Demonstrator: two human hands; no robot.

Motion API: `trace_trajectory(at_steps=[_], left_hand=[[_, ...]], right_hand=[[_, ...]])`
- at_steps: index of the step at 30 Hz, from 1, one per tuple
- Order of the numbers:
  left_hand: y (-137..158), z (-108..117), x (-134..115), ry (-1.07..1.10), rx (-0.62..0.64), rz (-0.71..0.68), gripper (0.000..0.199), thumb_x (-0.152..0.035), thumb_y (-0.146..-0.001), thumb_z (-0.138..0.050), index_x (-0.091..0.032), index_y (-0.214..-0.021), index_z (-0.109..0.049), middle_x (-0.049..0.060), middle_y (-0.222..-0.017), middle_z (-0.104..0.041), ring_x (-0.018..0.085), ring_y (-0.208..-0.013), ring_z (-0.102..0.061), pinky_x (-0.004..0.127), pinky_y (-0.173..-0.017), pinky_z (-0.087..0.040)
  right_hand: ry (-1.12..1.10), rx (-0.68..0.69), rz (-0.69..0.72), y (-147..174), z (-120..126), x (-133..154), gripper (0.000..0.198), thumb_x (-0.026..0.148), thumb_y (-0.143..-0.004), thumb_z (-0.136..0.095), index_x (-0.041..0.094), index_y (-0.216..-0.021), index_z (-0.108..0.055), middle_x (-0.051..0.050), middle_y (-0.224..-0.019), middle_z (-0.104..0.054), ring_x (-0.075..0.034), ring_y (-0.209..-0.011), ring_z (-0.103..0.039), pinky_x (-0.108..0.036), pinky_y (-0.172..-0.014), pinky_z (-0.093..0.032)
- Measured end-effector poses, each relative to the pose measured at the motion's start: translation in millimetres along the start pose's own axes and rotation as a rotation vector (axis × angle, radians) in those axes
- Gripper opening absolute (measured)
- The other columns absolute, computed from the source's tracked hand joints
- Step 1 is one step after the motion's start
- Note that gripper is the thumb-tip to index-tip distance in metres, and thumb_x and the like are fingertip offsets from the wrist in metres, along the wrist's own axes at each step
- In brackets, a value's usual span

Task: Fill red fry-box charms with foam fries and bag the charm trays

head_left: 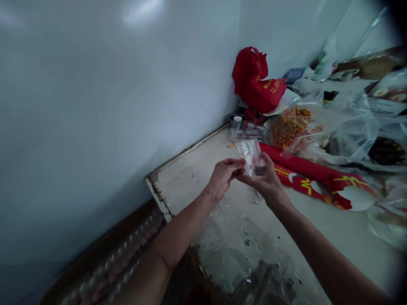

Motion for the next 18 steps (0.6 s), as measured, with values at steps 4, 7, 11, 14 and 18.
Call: trace_trajectory(at_steps=[4, 7, 11, 14, 18], left_hand=[[-57, 42, -35, -0.2, -0.034, 0.051, 0.052, -0.053, -0.06, -0.092, -0.016, -0.066, -0.056, -0.003, -0.063, -0.056, 0.007, -0.058, -0.053, 0.025, -0.066, -0.048], [-104, 78, -66, -0.449, -0.064, 0.17, 0.046, -0.046, -0.075, -0.086, -0.017, -0.065, -0.052, -0.004, -0.061, -0.052, 0.006, -0.055, -0.049, 0.023, -0.062, -0.046], [-162, 118, -99, -0.672, -0.099, 0.233, 0.04, -0.037, -0.078, -0.085, -0.016, -0.065, -0.054, -0.004, -0.054, -0.048, 0.007, -0.05, -0.042, 0.021, -0.055, -0.04], [-188, 144, -107, -0.885, -0.149, 0.25, 0.033, -0.027, -0.073, -0.087, -0.016, -0.064, -0.057, -0.004, -0.05, -0.046, 0.008, -0.049, -0.04, 0.023, -0.054, -0.034], [-200, 167, -107, -1.113, -0.183, 0.209, 0.02, -0.013, -0.064, -0.086, -0.016, -0.07, -0.066, -0.004, -0.052, -0.051, 0.011, -0.054, -0.045, 0.024, -0.057, -0.033]], right_hand=[[-0.533, -0.063, -0.194, -17, -19, -2, 0.104, 0.044, -0.056, -0.087, 0.023, -0.145, -0.039, -0.004, -0.107, -0.064, -0.022, -0.09, -0.063, -0.037, -0.079, -0.051], [-0.596, -0.158, -0.287, -25, 3, -13, 0.092, 0.039, -0.056, -0.088, 0.024, -0.138, -0.047, -0.001, -0.098, -0.064, -0.017, -0.078, -0.061, -0.03, -0.066, -0.047], [-0.522, 0.009, -0.411, -15, 19, -31, 0.09, 0.045, -0.057, -0.091, 0.027, -0.136, -0.053, -0.003, -0.099, -0.067, -0.021, -0.082, -0.064, -0.029, -0.061, -0.044], [-0.449, 0.053, -0.438, -1, 28, -41, 0.087, 0.046, -0.058, -0.092, 0.029, -0.135, -0.056, -0.003, -0.098, -0.067, -0.023, -0.087, -0.065, -0.032, -0.066, -0.047], [-0.377, 0.046, -0.42, 5, 46, -53, 0.079, 0.046, -0.06, -0.092, 0.029, -0.13, -0.06, -0.003, -0.102, -0.068, -0.025, -0.093, -0.065, -0.037, -0.077, -0.05]])
Point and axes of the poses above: each hand's wrist, its own y-axis away from the middle knuckle, its own z-axis out of the back of the hand, x = y × z, the point moved 6 cm from there along -y, towards the middle knuckle
